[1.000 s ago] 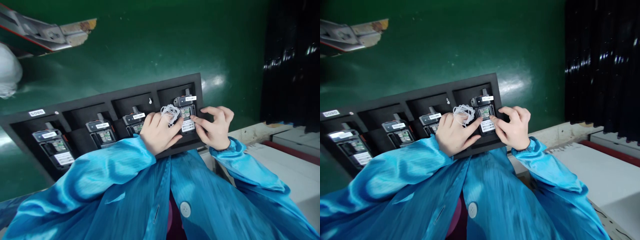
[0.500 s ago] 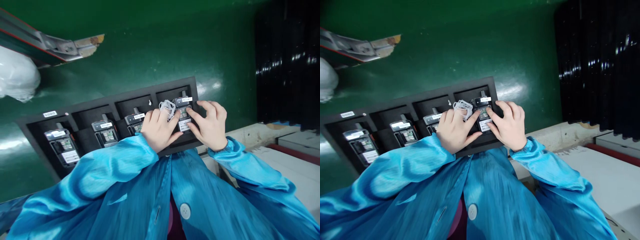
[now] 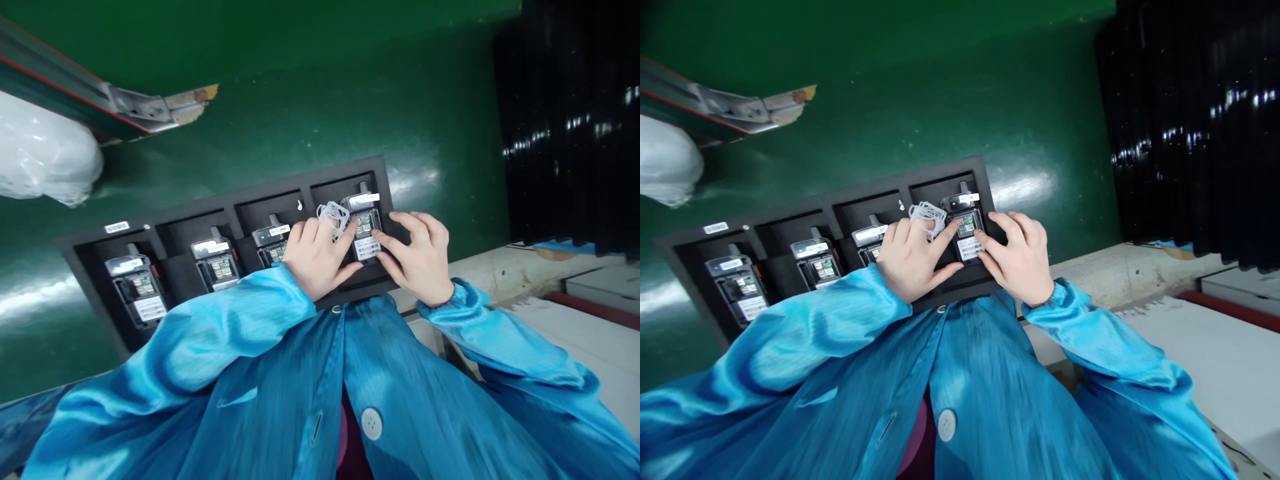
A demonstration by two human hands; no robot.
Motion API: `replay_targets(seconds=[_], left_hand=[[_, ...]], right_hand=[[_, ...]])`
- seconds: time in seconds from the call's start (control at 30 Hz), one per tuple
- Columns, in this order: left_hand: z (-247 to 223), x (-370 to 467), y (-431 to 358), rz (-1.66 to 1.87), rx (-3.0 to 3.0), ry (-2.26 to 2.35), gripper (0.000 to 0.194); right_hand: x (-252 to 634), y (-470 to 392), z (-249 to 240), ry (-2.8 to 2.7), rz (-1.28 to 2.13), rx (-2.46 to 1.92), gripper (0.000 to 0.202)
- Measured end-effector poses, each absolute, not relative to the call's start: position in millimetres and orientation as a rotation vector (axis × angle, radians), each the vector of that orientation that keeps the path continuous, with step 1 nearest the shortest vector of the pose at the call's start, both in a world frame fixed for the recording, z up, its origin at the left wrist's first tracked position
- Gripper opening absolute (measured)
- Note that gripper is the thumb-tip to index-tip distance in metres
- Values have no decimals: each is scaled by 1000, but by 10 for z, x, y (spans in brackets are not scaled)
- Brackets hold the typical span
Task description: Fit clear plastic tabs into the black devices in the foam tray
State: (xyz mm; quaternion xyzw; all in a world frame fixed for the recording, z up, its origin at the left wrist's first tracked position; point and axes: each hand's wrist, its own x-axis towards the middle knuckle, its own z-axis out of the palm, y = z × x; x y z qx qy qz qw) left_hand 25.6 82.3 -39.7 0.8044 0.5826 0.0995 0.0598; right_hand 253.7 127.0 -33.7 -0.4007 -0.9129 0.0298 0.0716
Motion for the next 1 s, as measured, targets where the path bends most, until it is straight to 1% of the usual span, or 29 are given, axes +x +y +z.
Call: replay_targets(seconds=[0.13,0.23,0.4,0.67,0.8,0.87,1.0], left_hand=[[-366,240,791,254,2416,1781,70],[-356,240,744,311,2453,1747,69],[-373,263,699,329,2465,1734,67],[-325,215,721,272,2465,1684,59],[-302,194,684,327,2474,1695,57],[-299,204,679,325,2468,1710,58],[-297,252,710,235,2443,1715,62]], right_hand=[[2477,1298,-305,-2682,172,-1234,38],[2380,1342,-279,-2684,203,-1204,41],[2245,1428,-283,-2770,228,-1150,39],[2324,1493,-306,-2768,320,-1127,39],[2462,1436,-292,-2603,221,-1148,33],[2517,1392,-296,-2649,171,-1135,30],[2564,1341,-309,-2782,104,-1122,34]])
